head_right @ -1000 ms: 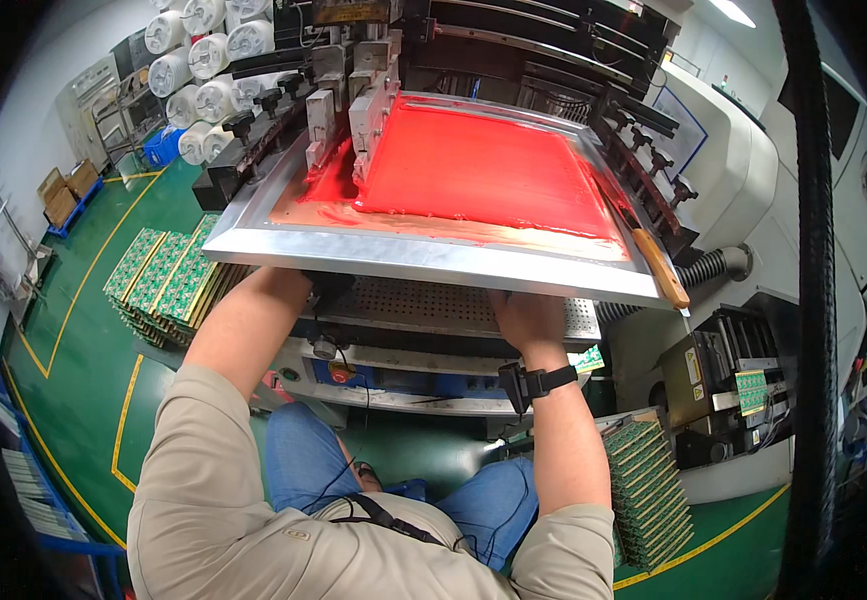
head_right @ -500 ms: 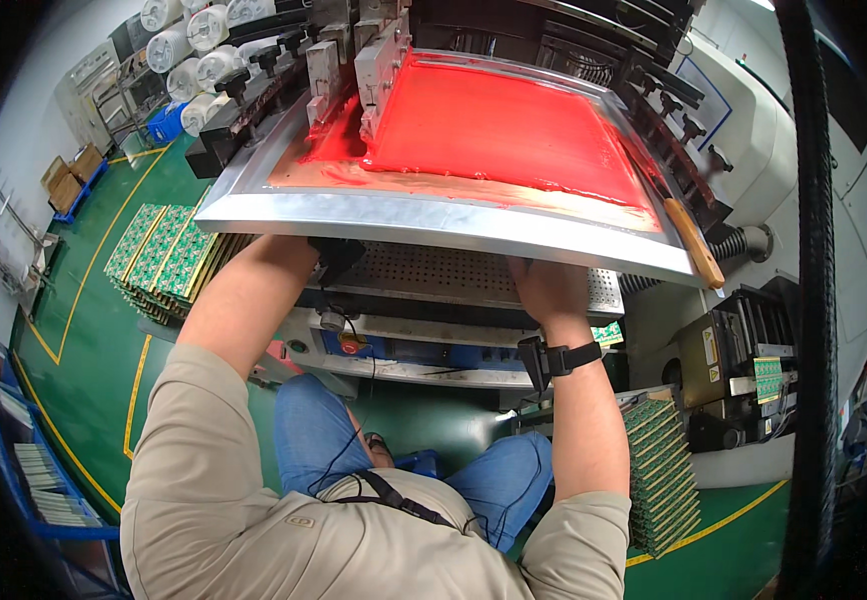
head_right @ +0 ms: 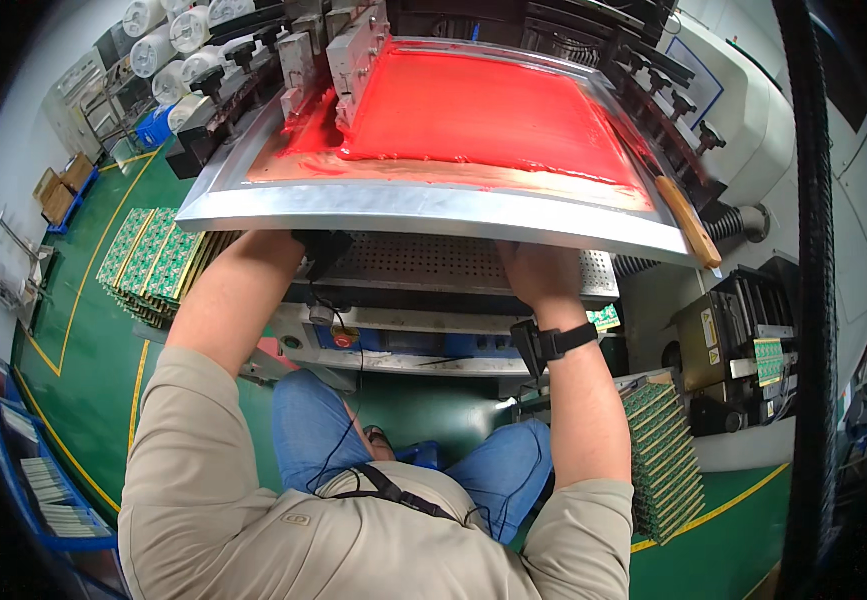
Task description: Operating a manual screen printing machine to apply solder paste to PCB panels.
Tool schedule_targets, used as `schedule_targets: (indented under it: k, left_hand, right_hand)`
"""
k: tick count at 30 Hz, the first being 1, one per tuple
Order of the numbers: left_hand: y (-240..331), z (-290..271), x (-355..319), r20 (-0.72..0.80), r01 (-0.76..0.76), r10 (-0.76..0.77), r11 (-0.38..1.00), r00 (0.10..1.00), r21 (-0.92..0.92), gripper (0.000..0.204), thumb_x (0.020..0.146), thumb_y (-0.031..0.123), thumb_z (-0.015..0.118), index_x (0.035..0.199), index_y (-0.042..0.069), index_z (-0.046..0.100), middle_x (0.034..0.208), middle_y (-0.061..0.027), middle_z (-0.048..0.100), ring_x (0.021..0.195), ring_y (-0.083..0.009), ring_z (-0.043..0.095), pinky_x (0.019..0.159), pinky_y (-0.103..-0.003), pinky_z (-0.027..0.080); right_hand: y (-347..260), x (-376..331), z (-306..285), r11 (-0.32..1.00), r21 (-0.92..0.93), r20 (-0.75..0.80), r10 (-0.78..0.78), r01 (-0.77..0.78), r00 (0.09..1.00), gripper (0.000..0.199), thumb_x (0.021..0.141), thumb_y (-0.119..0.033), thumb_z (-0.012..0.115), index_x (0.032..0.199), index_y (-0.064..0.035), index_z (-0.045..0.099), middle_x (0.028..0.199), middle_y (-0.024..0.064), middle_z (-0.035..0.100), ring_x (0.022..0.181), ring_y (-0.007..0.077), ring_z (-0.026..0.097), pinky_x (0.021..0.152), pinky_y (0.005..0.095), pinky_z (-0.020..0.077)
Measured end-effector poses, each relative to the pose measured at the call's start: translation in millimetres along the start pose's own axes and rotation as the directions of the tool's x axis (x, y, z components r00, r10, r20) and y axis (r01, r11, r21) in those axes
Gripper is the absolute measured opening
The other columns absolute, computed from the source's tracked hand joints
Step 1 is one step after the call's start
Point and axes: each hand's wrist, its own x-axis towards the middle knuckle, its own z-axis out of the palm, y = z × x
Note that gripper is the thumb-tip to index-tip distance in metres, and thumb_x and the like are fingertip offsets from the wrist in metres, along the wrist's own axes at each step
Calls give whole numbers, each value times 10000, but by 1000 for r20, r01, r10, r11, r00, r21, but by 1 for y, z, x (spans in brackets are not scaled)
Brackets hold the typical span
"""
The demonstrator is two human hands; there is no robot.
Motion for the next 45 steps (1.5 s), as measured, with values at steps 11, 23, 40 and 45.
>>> schedule_targets:
  k: [11, 23, 40, 45]
  left_hand:
    - [24, -37, -10, -116, -128, 133, 991, 984, 50, 454, 938, 362, 599, 1326, 126, 589, 1332, -114, 603, 1204, -267, 581, 1008, -390, 471]
    - [192, -120, -126, 394, -81, 518, 676, 759, -732, 136, 873, 179, 700, 945, 63, 707, 910, -114, 701, 860, -302, 672, 751, -390, 534]
    - [54, 72, -368, 977, 994, -212, 101, -8, 30, 387, 979, 410, 615, 852, 45, 637, 688, -62, 661, 535, -171, 591, 518, -299, 489]
    - [45, 77, -341, 988, 983, -136, 157, -76, 97, 376, 984, 410, 606, 928, 39, 636, 715, -76, 683, 540, -168, 606, 516, -297, 491]
  right_hand:
    - [-6, -5, -12, 1000, -15, -6, -12, 11, 1000, 458, 896, -344, 654, 1219, -21, 619, 1200, 221, 633, 1142, 409, 577, 991, 496, 450]
    - [3, -12, -12, 996, -53, -38, 65, -67, 997, 470, 892, -379, 638, 1200, -24, 639, 1212, 210, 638, 1167, 396, 571, 1022, 490, 428]
    - [15, -257, 58, 580, 684, 517, 43, -442, 855, 365, 926, -286, 677, 1161, -12, 627, 1064, 107, 696, 957, 270, 664, 821, 404, 526]
    - [107, -307, 128, -68, 698, 490, 771, -712, 407, 556, 934, -172, 634, 1419, 13, 435, 1236, 138, 642, 1093, 229, 630, 927, 351, 505]
